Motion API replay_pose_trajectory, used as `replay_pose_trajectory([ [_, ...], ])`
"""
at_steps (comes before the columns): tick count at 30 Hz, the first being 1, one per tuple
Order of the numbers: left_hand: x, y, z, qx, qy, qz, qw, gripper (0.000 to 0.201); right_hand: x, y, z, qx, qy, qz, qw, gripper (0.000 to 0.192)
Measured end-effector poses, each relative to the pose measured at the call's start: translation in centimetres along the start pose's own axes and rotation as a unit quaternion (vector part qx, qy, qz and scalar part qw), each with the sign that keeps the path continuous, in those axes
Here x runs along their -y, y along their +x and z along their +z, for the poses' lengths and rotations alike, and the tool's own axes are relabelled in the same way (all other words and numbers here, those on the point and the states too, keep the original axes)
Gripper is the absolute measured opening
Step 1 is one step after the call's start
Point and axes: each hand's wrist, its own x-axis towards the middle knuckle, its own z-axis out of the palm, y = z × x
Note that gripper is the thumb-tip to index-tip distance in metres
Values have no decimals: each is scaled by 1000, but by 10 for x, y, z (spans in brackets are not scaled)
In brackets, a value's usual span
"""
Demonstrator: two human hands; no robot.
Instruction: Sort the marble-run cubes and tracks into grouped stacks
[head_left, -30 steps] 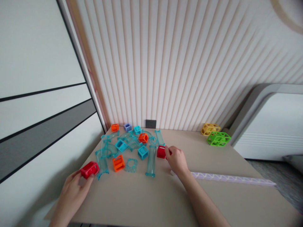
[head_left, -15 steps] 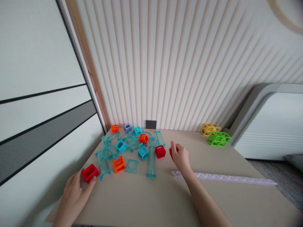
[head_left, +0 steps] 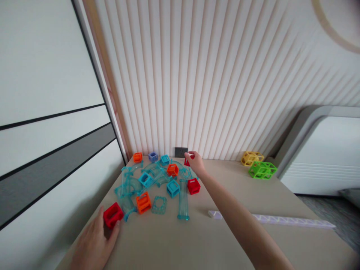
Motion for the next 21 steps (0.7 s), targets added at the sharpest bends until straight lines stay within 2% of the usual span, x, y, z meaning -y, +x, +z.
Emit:
replay_pose_trajectory([
  [5,3,0,4,6,8,23,1000,80,-8,26,45,23,-122,-54,991,27],
  [10,6,0,5,0,20,35,999,79,-22,37,69,48,-210,-68,974,30],
  [15,4,0,6,-6,35,41,999,84,-25,43,74,73,-287,-68,953,39],
  [21,10,-1,12,10,41,20,999,92,-17,40,64,124,-371,-96,915,42],
])
